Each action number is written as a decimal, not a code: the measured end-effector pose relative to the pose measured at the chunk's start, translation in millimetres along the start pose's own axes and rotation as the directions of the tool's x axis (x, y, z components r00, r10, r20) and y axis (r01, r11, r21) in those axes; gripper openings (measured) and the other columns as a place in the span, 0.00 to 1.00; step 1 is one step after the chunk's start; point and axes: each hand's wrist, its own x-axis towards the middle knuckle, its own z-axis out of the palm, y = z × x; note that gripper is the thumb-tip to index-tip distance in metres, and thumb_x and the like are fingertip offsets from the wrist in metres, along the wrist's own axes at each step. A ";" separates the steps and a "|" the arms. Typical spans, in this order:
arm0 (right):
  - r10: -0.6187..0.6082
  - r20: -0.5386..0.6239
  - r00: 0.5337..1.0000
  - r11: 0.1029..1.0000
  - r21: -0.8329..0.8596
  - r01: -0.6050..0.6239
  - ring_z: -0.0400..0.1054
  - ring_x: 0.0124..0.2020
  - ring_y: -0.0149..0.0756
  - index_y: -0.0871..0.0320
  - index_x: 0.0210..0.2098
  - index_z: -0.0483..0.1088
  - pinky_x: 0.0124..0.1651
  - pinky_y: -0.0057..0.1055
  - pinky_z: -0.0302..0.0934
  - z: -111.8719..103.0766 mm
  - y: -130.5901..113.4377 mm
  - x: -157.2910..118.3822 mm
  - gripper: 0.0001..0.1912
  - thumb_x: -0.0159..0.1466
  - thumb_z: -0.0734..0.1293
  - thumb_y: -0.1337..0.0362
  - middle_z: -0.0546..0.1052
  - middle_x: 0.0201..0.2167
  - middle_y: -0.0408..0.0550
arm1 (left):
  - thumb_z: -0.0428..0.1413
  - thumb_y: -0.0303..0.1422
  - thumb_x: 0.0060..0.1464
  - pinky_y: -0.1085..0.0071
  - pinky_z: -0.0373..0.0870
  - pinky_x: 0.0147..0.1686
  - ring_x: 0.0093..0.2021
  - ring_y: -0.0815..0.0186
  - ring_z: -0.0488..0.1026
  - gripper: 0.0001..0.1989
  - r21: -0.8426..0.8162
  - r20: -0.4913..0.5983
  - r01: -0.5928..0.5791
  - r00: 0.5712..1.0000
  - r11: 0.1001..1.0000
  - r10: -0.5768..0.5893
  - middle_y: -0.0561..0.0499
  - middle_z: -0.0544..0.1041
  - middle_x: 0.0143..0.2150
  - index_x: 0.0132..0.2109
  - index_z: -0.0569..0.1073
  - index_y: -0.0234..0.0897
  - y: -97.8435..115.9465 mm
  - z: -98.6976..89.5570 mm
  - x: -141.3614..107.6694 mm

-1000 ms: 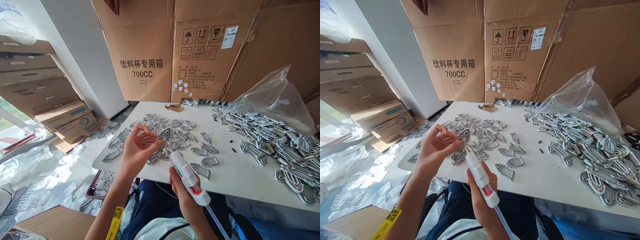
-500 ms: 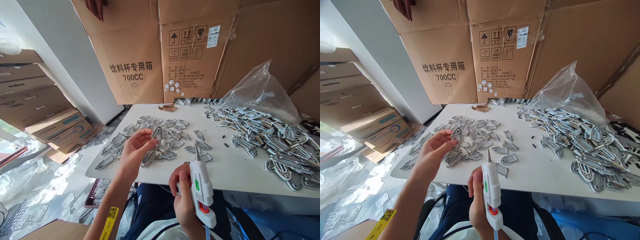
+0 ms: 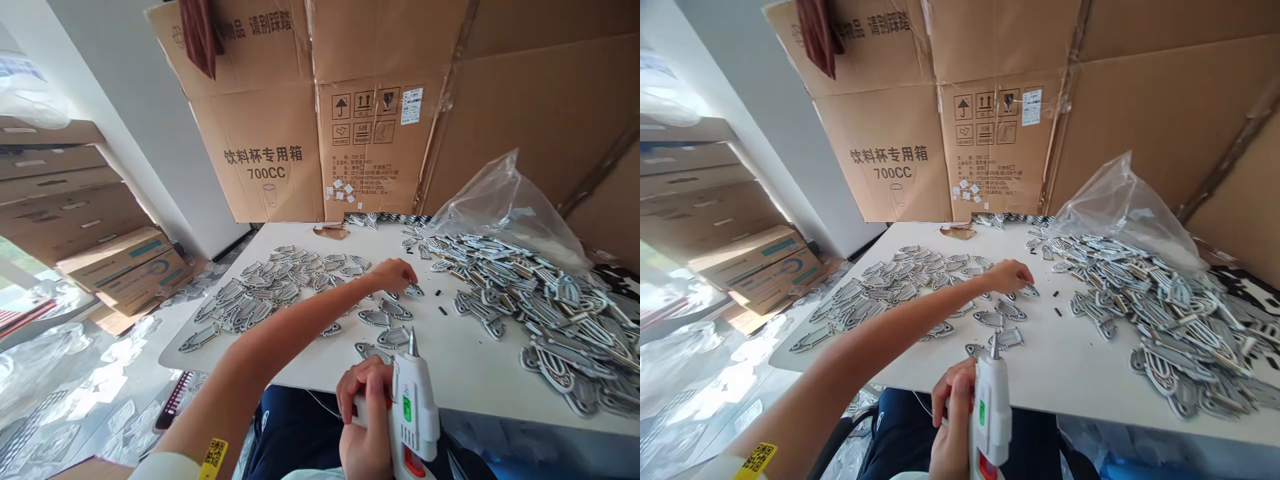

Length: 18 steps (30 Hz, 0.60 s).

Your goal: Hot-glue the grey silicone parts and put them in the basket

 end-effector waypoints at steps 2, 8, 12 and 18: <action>-0.006 -0.027 1.000 1.000 -0.014 0.006 0.50 0.15 0.27 0.53 0.28 0.67 0.19 0.25 0.49 -3.1 -5.5 2.9 0.23 0.78 0.71 0.53 0.63 0.19 0.32 | 0.70 0.22 0.60 0.63 0.85 0.54 0.51 0.55 0.88 0.12 0.056 -0.004 0.015 1.000 0.998 -0.015 0.53 0.88 0.41 0.33 0.84 0.45 4.8 10.3 6.8; 0.029 -0.041 0.999 0.997 -0.065 -0.032 0.52 0.12 0.27 0.54 0.23 0.66 0.16 0.25 0.51 -9.2 -19.7 10.5 0.27 0.73 0.74 0.49 0.62 0.15 0.34 | 0.73 0.22 0.52 0.67 0.83 0.64 0.57 0.58 0.88 0.16 0.092 -0.093 -0.019 0.995 0.996 0.028 0.54 0.90 0.47 0.38 0.87 0.54 6.7 -9.7 -28.7; -0.012 0.029 1.000 0.997 -0.070 0.014 0.51 0.11 0.28 0.53 0.23 0.68 0.15 0.27 0.51 -16.0 -18.6 15.1 0.25 0.71 0.76 0.49 0.62 0.14 0.34 | 0.71 0.30 0.63 0.69 0.85 0.58 0.51 0.64 0.89 0.08 0.034 -0.144 -0.078 0.986 0.996 0.082 0.56 0.90 0.47 0.42 0.86 0.53 -17.0 -70.4 -124.9; 0.019 0.205 0.979 0.988 -0.153 0.013 0.55 0.13 0.29 0.54 0.23 0.68 0.17 0.28 0.55 -30.0 -10.6 23.6 0.27 0.74 0.74 0.50 0.64 0.14 0.36 | 0.64 0.42 0.70 0.63 0.82 0.47 0.39 0.62 0.84 0.11 -0.031 -0.486 0.126 0.865 0.992 -0.125 0.48 0.88 0.38 0.41 0.85 0.41 -82.7 -153.9 -324.6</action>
